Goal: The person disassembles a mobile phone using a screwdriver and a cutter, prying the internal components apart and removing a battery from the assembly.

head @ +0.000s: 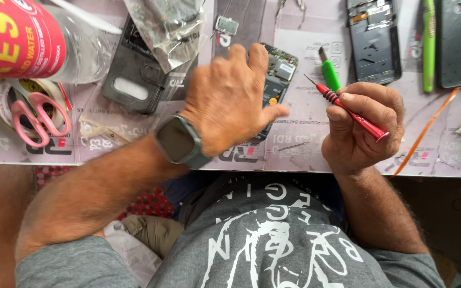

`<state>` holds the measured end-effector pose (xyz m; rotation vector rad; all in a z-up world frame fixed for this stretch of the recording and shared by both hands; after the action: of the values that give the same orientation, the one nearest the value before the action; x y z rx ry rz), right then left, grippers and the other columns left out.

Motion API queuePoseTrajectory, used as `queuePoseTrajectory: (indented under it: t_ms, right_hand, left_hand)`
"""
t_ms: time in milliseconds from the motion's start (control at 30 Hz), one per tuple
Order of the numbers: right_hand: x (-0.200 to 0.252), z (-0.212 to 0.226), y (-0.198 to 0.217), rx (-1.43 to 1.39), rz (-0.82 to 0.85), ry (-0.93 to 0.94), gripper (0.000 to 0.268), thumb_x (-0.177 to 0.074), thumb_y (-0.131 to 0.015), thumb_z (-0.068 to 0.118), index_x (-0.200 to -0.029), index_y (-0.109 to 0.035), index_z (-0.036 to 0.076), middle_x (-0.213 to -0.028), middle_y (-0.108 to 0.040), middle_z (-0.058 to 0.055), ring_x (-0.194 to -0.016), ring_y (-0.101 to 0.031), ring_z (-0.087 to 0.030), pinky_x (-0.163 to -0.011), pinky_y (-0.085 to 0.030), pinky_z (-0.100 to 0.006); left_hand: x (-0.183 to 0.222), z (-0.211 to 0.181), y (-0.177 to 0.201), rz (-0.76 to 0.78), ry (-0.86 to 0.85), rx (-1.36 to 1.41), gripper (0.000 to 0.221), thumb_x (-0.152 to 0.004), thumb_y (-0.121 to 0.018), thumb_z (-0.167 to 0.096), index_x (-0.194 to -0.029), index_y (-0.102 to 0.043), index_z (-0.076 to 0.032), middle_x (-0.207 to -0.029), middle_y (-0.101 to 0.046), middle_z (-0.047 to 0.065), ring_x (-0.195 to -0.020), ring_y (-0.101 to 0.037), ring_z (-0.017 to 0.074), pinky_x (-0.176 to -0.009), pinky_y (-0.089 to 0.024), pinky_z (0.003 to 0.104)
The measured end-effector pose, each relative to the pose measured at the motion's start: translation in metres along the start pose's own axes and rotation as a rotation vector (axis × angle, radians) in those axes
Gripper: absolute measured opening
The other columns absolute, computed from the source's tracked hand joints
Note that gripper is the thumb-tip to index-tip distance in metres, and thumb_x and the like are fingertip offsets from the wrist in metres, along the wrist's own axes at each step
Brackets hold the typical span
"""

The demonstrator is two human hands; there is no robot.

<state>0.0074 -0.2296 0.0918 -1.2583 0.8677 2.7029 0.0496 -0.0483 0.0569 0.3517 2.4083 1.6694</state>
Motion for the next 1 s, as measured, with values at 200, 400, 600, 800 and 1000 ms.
queuePoseTrajectory:
  t_ms: [200, 400, 600, 800, 1000]
  right_hand:
    - [0.005, -0.004, 0.016, -0.049, -0.064, -0.052, 0.024, -0.105, -0.08, 0.021, -0.111, -0.066, 0.003, -0.106, -0.071, -0.013, -0.089, -0.067, -0.021, -0.077, -0.054, -0.029]
    - [0.005, -0.003, 0.025, -0.093, -0.08, -0.053, 0.022, -0.105, -0.079, 0.018, -0.109, -0.065, 0.002, -0.105, -0.071, -0.015, -0.088, -0.067, -0.021, -0.075, -0.055, -0.029]
    - [0.006, 0.0, 0.03, -0.153, -0.103, -0.008, 0.021, -0.105, -0.079, 0.018, -0.11, -0.065, 0.002, -0.105, -0.071, -0.015, -0.088, -0.069, -0.021, -0.073, -0.056, -0.03]
    - [0.008, -0.001, 0.025, -0.185, -0.089, -0.013, 0.02, -0.105, -0.079, 0.017, -0.11, -0.066, 0.002, -0.105, -0.071, -0.015, -0.088, -0.069, -0.019, -0.071, -0.057, -0.027]
    - [0.008, -0.001, 0.024, -0.145, -0.078, -0.025, 0.02, -0.107, -0.078, 0.017, -0.111, -0.065, 0.002, -0.106, -0.071, -0.015, -0.087, -0.068, -0.019, -0.073, -0.056, -0.028]
  left_hand:
    - [-0.012, -0.021, -0.01, 0.068, 0.071, -0.08, 0.097, -0.07, -0.08, -0.058, -0.128, -0.042, 0.011, -0.097, -0.063, 0.022, -0.076, -0.071, 0.0328, -0.052, -0.058, 0.039]
    - [-0.01, -0.012, -0.015, 0.181, 0.132, -0.095, 0.071, -0.076, -0.074, -0.042, -0.118, -0.05, 0.009, -0.089, -0.066, 0.023, -0.076, -0.072, 0.0336, -0.062, -0.059, 0.042]
    - [-0.009, 0.048, 0.01, 0.009, 0.019, 0.262, 0.022, -0.088, -0.06, -0.019, -0.087, -0.066, 0.002, -0.081, -0.066, 0.024, -0.082, -0.069, 0.0413, -0.077, -0.055, 0.048]
    - [0.0, 0.069, -0.01, 0.188, 0.193, 0.543, 0.019, -0.081, -0.054, -0.016, -0.081, -0.061, 0.002, -0.066, -0.064, 0.022, -0.067, -0.067, 0.0387, -0.063, -0.053, 0.047]
    - [0.014, -0.016, 0.013, -0.181, -0.04, 0.195, 0.021, -0.076, -0.066, -0.017, -0.092, -0.063, -0.003, -0.081, -0.065, 0.016, -0.069, -0.069, 0.0349, -0.065, -0.056, 0.048]
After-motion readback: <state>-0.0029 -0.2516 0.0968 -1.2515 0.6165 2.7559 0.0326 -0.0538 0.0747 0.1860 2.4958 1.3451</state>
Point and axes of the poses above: each hand's wrist, its own x-axis away from the middle knuckle, its own y-axis out of the back of the hand, z = x × y, the point moved 10 cm from there along -x, towards the middle knuckle
